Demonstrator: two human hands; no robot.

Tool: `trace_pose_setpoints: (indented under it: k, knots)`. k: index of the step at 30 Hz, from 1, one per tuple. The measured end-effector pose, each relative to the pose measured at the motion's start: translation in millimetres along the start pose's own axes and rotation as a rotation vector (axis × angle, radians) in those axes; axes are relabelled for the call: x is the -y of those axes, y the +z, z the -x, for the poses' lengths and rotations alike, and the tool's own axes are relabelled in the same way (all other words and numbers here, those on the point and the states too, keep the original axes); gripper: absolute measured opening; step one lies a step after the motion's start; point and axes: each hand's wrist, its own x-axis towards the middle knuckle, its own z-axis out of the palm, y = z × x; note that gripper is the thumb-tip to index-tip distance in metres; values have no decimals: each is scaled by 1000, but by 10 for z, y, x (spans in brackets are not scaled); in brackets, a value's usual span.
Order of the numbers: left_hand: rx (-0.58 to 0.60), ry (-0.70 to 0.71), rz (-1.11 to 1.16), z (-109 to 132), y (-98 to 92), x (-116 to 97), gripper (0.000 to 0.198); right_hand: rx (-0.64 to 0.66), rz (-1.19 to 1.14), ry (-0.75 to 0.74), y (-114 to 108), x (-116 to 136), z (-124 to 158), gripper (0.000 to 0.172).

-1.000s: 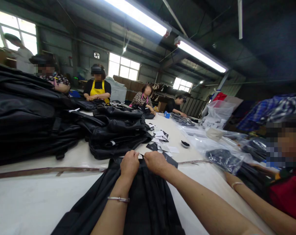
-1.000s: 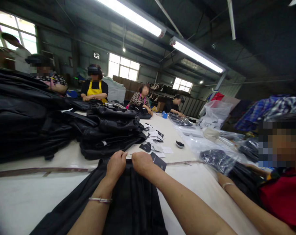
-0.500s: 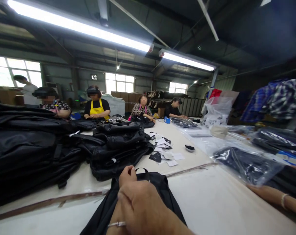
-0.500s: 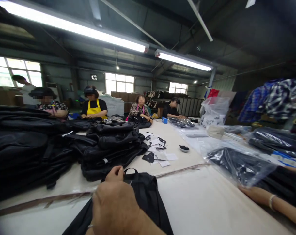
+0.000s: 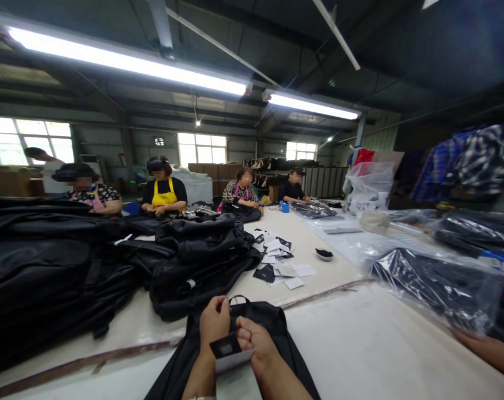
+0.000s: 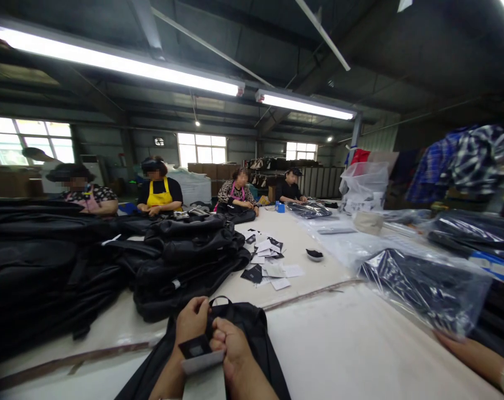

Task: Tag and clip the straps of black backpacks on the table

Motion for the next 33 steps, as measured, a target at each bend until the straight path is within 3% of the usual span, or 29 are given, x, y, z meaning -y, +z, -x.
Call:
trace_pose_setpoints:
  k: [3, 11, 33]
  knots:
    - [17, 65, -70, 39, 44, -13, 26, -15, -17, 23, -109, -83, -31, 25]
    - [42, 48, -154, 68, 26, -83, 26, 27, -11, 22, -69, -67, 19, 25]
    - [21, 74, -128, 66, 54, -26, 26, 14, 27, -2, -79, -88, 10, 29]
